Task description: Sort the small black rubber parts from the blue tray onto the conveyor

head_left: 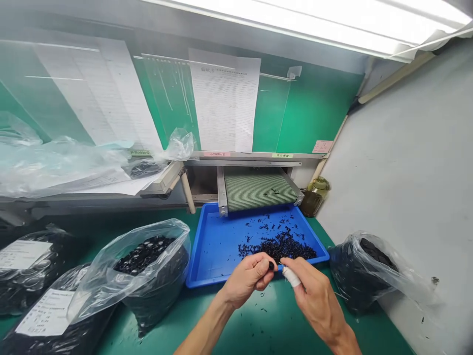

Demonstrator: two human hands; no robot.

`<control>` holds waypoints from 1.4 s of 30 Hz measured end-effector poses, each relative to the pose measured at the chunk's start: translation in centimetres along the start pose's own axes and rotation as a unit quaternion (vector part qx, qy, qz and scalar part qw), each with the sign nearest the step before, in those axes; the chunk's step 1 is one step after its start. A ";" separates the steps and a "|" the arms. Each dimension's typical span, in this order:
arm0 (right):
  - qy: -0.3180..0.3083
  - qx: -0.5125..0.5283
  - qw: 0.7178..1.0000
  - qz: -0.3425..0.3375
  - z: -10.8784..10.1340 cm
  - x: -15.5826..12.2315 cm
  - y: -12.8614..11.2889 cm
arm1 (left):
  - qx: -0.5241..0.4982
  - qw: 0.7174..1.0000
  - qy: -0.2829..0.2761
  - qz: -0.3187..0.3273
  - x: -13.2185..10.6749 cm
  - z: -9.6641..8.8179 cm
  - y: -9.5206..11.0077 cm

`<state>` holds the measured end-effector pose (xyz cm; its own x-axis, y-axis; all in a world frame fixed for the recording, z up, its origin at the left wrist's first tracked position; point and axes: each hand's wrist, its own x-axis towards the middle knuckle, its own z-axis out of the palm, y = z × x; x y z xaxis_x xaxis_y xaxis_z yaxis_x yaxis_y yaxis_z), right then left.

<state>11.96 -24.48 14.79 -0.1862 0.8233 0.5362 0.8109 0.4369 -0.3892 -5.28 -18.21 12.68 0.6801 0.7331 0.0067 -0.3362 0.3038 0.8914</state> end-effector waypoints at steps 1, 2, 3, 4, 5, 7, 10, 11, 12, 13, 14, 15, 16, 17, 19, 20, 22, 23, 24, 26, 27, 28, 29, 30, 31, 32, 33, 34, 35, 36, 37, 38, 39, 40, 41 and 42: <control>-0.004 -0.002 1.000 -0.009 -0.1 0.0 -0.3 | -0.006 1.000 -0.008 0.000 -0.2 -0.2 -0.2; -0.011 -0.003 1.000 -0.019 -0.2 0.1 -0.6 | -0.010 1.000 -0.014 -0.002 -0.4 -0.4 -0.3; -0.021 -0.002 0.999 -0.027 -0.3 0.2 -1.0 | -0.010 1.000 -0.018 -0.002 -0.5 -0.6 -0.4; -0.034 -0.001 0.999 -0.035 -0.4 0.2 -1.3 | -0.009 1.000 -0.020 -0.002 -0.7 -0.7 -0.5; -0.047 0.000 0.998 -0.042 -0.4 0.4 -1.7 | -0.007 1.000 -0.021 -0.001 -0.9 -0.9 -0.5; -0.070 0.001 0.996 -0.050 -0.5 0.6 -2.3 | 0.003 1.000 -0.026 0.003 -1.3 -1.2 -0.5; -0.084 0.002 0.995 -0.056 -0.5 0.8 -3.0 | 0.033 0.998 -0.047 0.003 -1.8 -1.6 -0.2; -0.083 0.011 0.995 -0.055 -0.5 0.9 -3.2 | 0.045 0.997 -0.055 0.001 -1.9 -1.7 -0.1; -0.084 0.026 0.995 -0.050 -0.5 0.9 -3.4 | 0.055 0.997 -0.060 -0.001 -2.0 -1.7 0.0; -0.085 0.045 0.994 -0.041 -0.5 0.9 -3.6 | 0.066 0.996 -0.060 -0.003 -2.1 -1.8 0.1; -0.089 0.069 0.993 -0.028 -0.4 1.0 -3.8 | 0.075 0.996 -0.057 -0.005 -2.1 -1.8 0.2; -0.095 0.093 0.991 -0.012 -0.4 1.0 -4.0 | 0.082 0.995 -0.053 -0.007 -2.1 -1.8 0.3; -0.102 0.115 0.988 0.006 -0.3 1.0 -4.1 | 0.087 0.995 -0.048 -0.008 -2.1 -1.9 0.3; -0.109 0.133 0.985 0.025 -0.1 1.1 -4.3 | 0.090 0.995 -0.043 -0.009 -2.1 -1.9 0.3; -0.113 0.160 0.978 0.069 0.4 1.1 -4.5 | 0.092 0.995 -0.035 -0.009 -2.0 -1.8 0.3; -0.110 0.169 0.975 0.092 0.7 1.1 -4.6 | 0.093 0.995 -0.027 -0.006 -2.0 -1.8 0.2; -0.095 0.174 0.972 0.130 1.3 1.0 -4.6 | 0.095 0.995 -0.002 0.007 -2.1 -1.6 0.1; -0.080 0.168 0.973 0.139 1.6 0.9 -4.5 | 0.095 0.995 0.010 0.015 -2.1 -1.4 0.0; -0.062 0.158 0.975 0.141 1.8 0.7 -4.4 | 0.095 0.995 0.019 0.022 -2.2 -1.2 -0.1; -0.032 0.130 0.984 0.117 2.1 0.4 -4.2 | 0.093 0.995 0.026 0.032 -2.4 -0.9 -0.4; -0.031 0.119 0.988 0.096 2.2 0.2 -4.1 | 0.092 0.995 0.029 0.034 -2.5 -0.8 -0.5; -0.038 0.111 0.990 0.072 2.1 0.1 -3.9 | 0.090 0.995 0.034 0.037 -2.6 -0.8 -0.6; -0.054 0.102 0.992 0.050 2.1 0.0 -3.8 | 0.087 0.995 0.040 0.039 -2.7 -0.8 -0.6; -0.070 0.091 0.993 0.029 2.0 -0.1 -3.6 | 0.084 0.995 0.044 0.039 -2.8 -0.9 -0.7; -0.081 0.073 0.994 0.011 1.9 -0.2 -3.4 | 0.080 0.995 0.044 0.039 -2.9 -1.0 -0.7; -0.085 0.052 0.995 -0.003 1.8 -0.3 -3.2 | 0.077 0.996 0.038 0.036 -2.9 -1.2 -0.7; -0.081 0.030 0.996 -0.010 1.7 -0.4 -3.1 | 0.074 0.996 0.030 0.032 -3.0 -1.3 -0.7; -0.076 0.010 0.997 -0.014 1.5 -0.4 -3.0 | 0.072 0.997 0.022 0.027 -3.0 -1.4 -0.6; -0.077 -0.005 0.997 -0.015 1.4 -0.4 -2.9 | 0.071 0.997 0.015 0.022 -3.1 -1.6 -0.6; -0.086 -0.013 0.996 -0.015 1.3 -0.4 -2.9 | 0.072 0.997 0.011 0.017 -3.1 -1.6 -0.6; -0.105 -0.018 0.994 -0.019 1.1 -0.2 -3.0 | 0.075 0.997 0.008 0.012 -3.1 -1.7 -0.5; -0.124 -0.024 0.992 -0.026 1.0 -0.1 -3.2 | 0.079 0.997 0.005 0.006 -3.2 -1.7 -0.5; -0.139 -0.033 0.989 -0.036 0.9 0.1 -3.3 | 0.085 0.996 0.003 0.002 -3.2 -1.7 -0.4; -0.150 -0.046 0.986 -0.048 0.8 0.3 -3.5 | 0.094 0.996 0.001 -0.003 -3.2 -1.7 -0.3; -0.151 -0.062 0.985 -0.056 0.8 0.4 -3.7 | 0.101 0.995 -0.002 -0.006 -3.3 -1.8 -0.2; -0.148 -0.078 0.984 -0.064 0.7 0.6 -3.8 | 0.108 0.994 -0.007 -0.010 -3.3 -1.8 -0.1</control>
<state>8.38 -25.41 16.02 -0.4259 0.8450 0.3233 0.8420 0.5010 -0.2003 -8.66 -19.59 11.74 0.6943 0.7197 -0.0067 -0.1760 0.1789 0.9680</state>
